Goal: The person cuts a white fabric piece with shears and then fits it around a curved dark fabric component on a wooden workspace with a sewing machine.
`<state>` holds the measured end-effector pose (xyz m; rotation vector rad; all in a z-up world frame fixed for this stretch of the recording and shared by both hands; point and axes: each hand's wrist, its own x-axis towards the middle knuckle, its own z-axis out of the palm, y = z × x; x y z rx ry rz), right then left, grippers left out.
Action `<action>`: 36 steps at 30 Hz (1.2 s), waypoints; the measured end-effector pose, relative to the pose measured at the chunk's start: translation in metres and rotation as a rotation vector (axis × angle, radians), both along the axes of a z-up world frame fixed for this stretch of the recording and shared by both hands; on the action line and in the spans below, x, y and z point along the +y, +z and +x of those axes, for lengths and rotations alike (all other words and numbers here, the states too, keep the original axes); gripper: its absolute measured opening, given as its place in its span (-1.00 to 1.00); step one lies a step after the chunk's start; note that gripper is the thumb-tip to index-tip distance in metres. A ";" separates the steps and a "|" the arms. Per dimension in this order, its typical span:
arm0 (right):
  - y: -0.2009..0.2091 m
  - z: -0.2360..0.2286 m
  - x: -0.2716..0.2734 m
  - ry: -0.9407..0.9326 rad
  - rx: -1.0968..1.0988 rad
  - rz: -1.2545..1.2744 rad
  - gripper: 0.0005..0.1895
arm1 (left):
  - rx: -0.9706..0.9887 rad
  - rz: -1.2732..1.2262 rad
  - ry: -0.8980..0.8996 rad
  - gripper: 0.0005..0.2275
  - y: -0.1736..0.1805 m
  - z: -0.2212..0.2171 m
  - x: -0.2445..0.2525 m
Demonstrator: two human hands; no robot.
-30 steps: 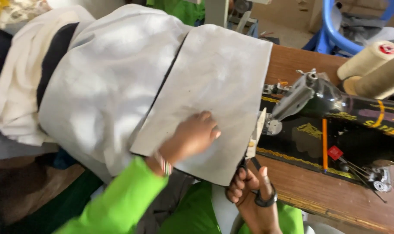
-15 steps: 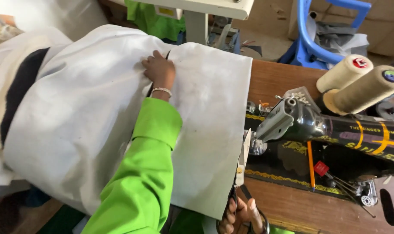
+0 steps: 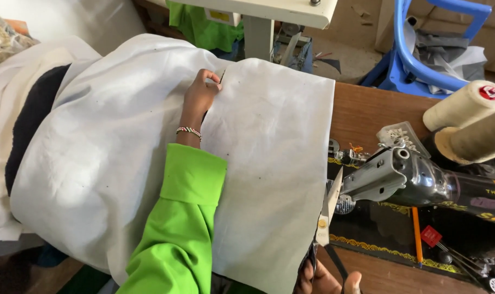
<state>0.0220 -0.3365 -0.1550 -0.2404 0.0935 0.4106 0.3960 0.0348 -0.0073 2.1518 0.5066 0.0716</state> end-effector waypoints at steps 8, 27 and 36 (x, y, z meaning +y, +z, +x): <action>0.012 0.017 -0.027 0.266 0.133 -0.102 0.07 | 0.022 0.000 0.072 -0.67 -0.025 0.026 -0.001; 0.023 0.039 -0.005 0.141 -0.077 -0.022 -0.26 | -0.363 0.122 0.063 -0.63 -0.086 0.068 0.030; 0.066 0.064 0.009 0.233 -0.058 -0.065 -0.07 | -0.417 -0.097 0.121 -0.79 -0.072 0.044 0.029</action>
